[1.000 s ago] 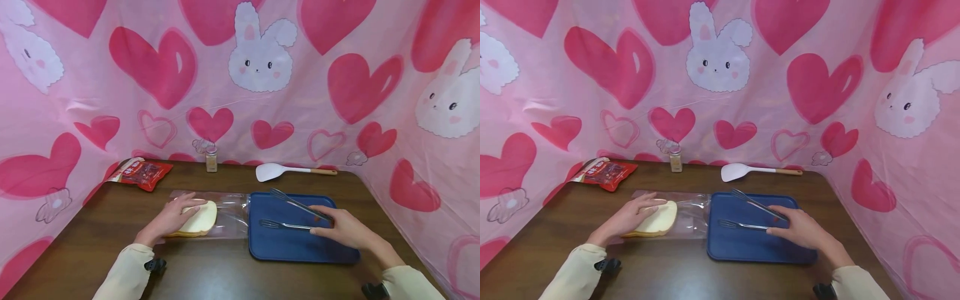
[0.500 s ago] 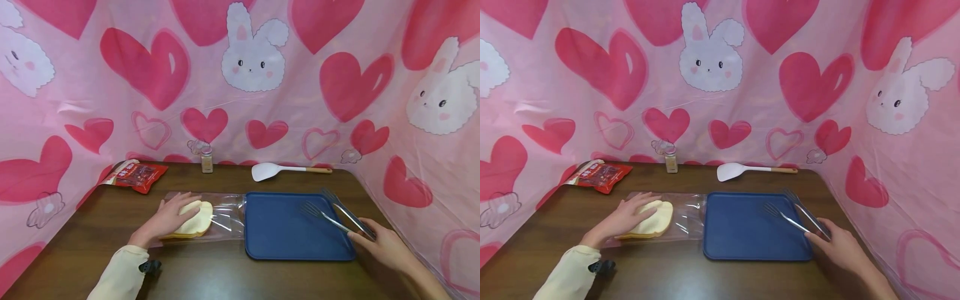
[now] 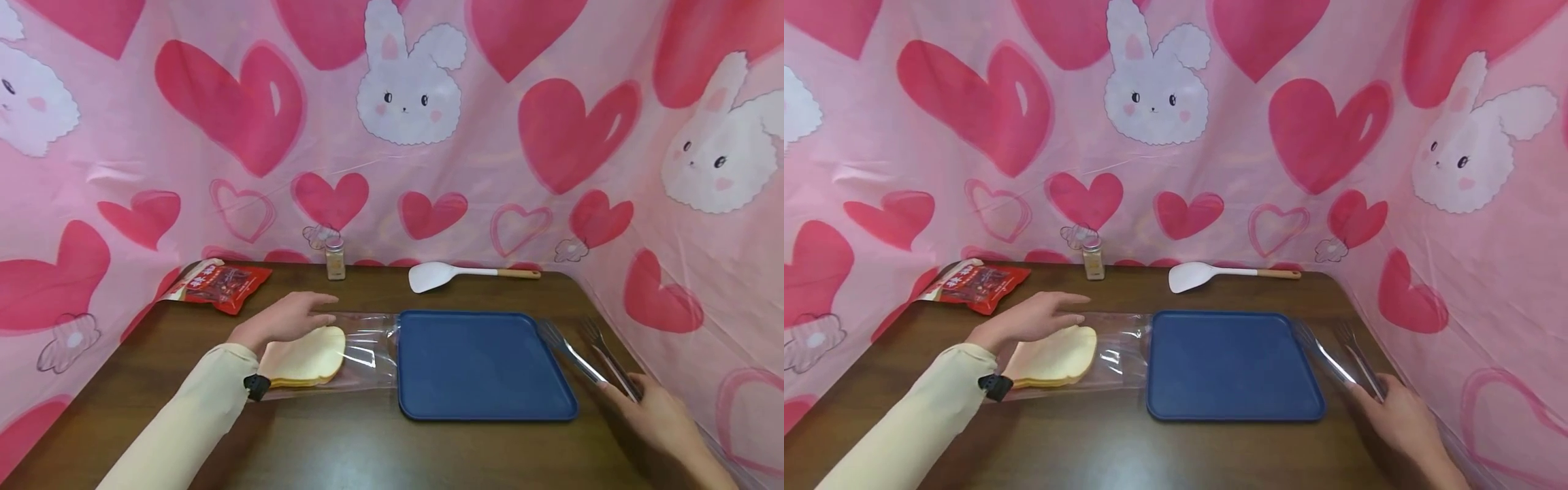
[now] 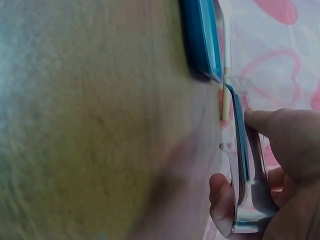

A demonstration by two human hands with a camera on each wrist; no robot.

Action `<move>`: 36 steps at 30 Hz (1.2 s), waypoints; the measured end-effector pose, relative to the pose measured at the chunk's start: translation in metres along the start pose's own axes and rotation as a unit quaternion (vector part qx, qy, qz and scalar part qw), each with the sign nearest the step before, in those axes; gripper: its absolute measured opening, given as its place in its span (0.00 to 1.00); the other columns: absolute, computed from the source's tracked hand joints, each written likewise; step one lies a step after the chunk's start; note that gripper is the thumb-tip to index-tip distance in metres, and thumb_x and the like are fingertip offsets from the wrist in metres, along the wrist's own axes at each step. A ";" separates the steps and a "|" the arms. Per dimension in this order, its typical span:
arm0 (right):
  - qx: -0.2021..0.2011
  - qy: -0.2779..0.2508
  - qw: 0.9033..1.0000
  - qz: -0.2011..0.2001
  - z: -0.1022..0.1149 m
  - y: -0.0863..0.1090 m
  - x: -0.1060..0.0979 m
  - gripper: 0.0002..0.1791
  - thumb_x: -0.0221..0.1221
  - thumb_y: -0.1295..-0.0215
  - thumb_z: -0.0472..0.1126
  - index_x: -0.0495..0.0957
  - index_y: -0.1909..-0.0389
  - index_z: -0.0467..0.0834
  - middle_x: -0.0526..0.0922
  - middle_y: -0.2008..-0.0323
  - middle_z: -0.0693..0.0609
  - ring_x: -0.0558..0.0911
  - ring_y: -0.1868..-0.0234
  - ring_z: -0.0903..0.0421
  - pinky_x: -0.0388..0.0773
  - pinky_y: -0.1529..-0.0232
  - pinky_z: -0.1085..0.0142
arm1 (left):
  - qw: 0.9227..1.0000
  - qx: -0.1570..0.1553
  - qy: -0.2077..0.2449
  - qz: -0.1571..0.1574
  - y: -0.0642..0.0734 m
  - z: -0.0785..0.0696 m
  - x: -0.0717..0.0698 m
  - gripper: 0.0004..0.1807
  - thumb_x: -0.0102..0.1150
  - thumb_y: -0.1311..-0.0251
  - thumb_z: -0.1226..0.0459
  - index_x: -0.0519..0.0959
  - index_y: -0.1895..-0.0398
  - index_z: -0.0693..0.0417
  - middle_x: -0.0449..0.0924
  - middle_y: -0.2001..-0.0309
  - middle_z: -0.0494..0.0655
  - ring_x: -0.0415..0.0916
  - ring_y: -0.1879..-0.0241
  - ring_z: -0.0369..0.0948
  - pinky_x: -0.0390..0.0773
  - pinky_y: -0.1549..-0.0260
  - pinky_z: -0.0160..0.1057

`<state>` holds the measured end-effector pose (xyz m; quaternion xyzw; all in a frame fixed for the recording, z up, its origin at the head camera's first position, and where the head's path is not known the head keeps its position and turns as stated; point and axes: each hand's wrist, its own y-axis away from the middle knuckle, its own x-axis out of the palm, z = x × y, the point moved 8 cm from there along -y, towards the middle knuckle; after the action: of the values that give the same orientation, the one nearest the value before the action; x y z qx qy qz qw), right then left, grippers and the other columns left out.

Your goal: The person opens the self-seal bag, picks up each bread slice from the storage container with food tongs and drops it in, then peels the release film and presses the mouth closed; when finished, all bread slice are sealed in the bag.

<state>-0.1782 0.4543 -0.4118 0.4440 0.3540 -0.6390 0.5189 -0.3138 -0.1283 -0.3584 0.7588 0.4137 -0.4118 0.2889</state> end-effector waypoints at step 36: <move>0.029 0.053 0.997 0.038 -0.014 0.009 0.007 0.48 0.58 0.29 0.69 0.72 0.49 0.19 0.82 0.66 0.25 0.84 0.64 0.32 0.80 0.63 0.38 | 0.995 -0.071 0.054 0.049 -0.046 0.029 0.026 0.05 0.63 0.27 0.62 0.81 0.58 0.55 0.80 0.63 0.49 0.74 0.60 0.44 0.76 0.63 0.36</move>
<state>-0.1675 0.4627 -0.4232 0.5053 0.3455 -0.6043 0.5100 -0.3562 -0.1182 -0.3992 0.7769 0.4189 -0.3253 0.3392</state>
